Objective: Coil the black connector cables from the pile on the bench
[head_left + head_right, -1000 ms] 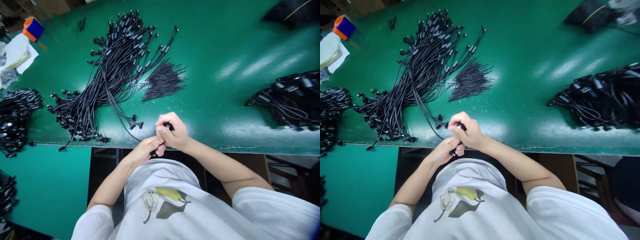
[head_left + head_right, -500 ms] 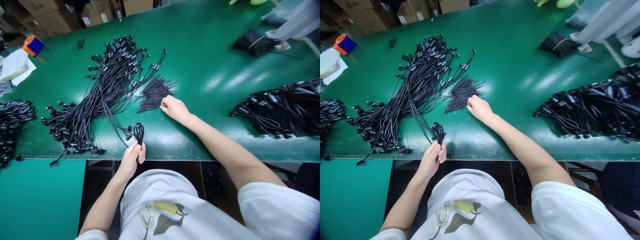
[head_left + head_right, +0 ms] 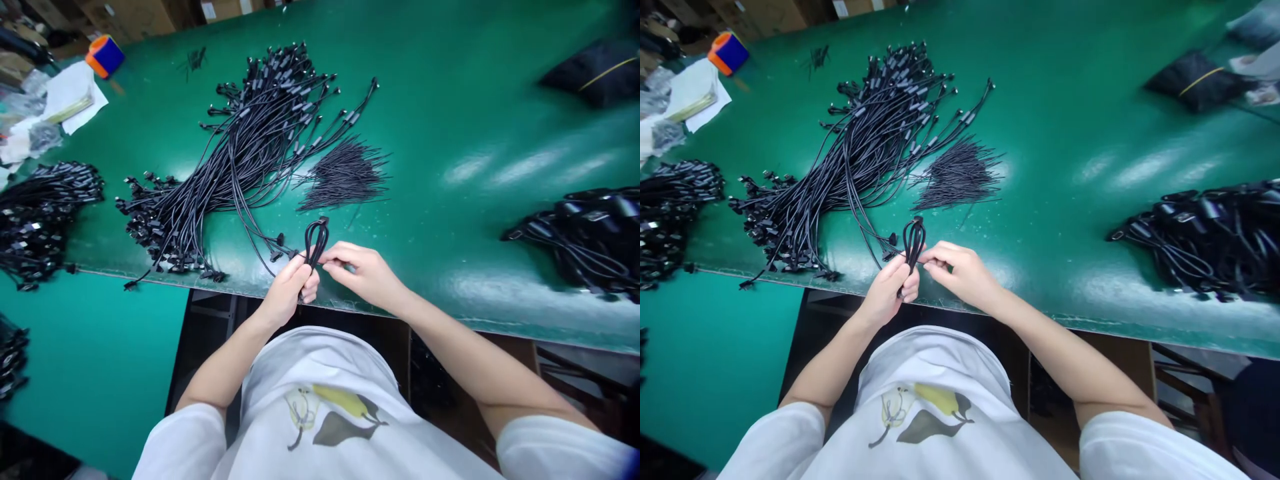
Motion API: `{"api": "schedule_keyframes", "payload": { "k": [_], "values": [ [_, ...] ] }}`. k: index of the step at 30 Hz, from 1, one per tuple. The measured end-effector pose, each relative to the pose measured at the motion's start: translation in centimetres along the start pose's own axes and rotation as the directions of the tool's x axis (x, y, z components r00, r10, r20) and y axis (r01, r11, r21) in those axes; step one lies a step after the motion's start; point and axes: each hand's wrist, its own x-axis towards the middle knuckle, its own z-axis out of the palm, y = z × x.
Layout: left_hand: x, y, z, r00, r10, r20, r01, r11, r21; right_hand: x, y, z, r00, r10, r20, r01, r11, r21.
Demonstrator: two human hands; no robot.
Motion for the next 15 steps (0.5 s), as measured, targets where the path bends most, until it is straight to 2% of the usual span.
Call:
{"api": "schedule_keyframes", "payload": {
  "k": [2,3,5,7,9,11,13,15],
  "values": [
    [0.3,-0.4,-0.2,0.996,0.064,-0.054,-0.062,0.997,0.04,-0.5,-0.7,1.2,0.99,-0.127,-0.054,0.116,0.977,-0.177],
    [0.4,-0.6,-0.4,0.991,0.108,-0.086,-0.101,0.992,0.073,-0.5,-0.9,1.5,0.976,-0.205,-0.067,0.175,0.936,-0.305],
    [0.6,-1.1,-0.8,0.973,0.189,-0.133,-0.165,0.97,0.176,-0.2,-1.1,1.7,0.921,-0.389,-0.012,0.315,0.763,-0.564],
    [0.7,-1.5,-1.3,0.958,0.248,-0.145,-0.195,0.932,0.306,0.5,-1.3,1.4,0.819,-0.563,0.114,0.469,0.541,-0.698],
    [0.8,-1.6,-1.6,0.95,0.281,-0.135,-0.204,0.888,0.413,1.3,-1.7,0.9,0.699,-0.669,0.253,0.597,0.35,-0.722],
    [0.8,-1.4,-1.9,0.955,0.27,-0.123,-0.194,0.882,0.429,2.0,-2.3,0.4,0.607,-0.701,0.374,0.674,0.204,-0.71],
    [0.8,-1.0,-2.0,0.974,0.192,-0.118,-0.143,0.93,0.337,2.5,-2.8,-0.1,0.564,-0.674,0.476,0.715,0.11,-0.69],
    [0.6,-0.3,-2.0,0.992,0.085,-0.093,-0.065,0.978,0.198,2.8,-3.3,-0.5,0.53,-0.643,0.553,0.753,0.058,-0.655]
  ]
}}
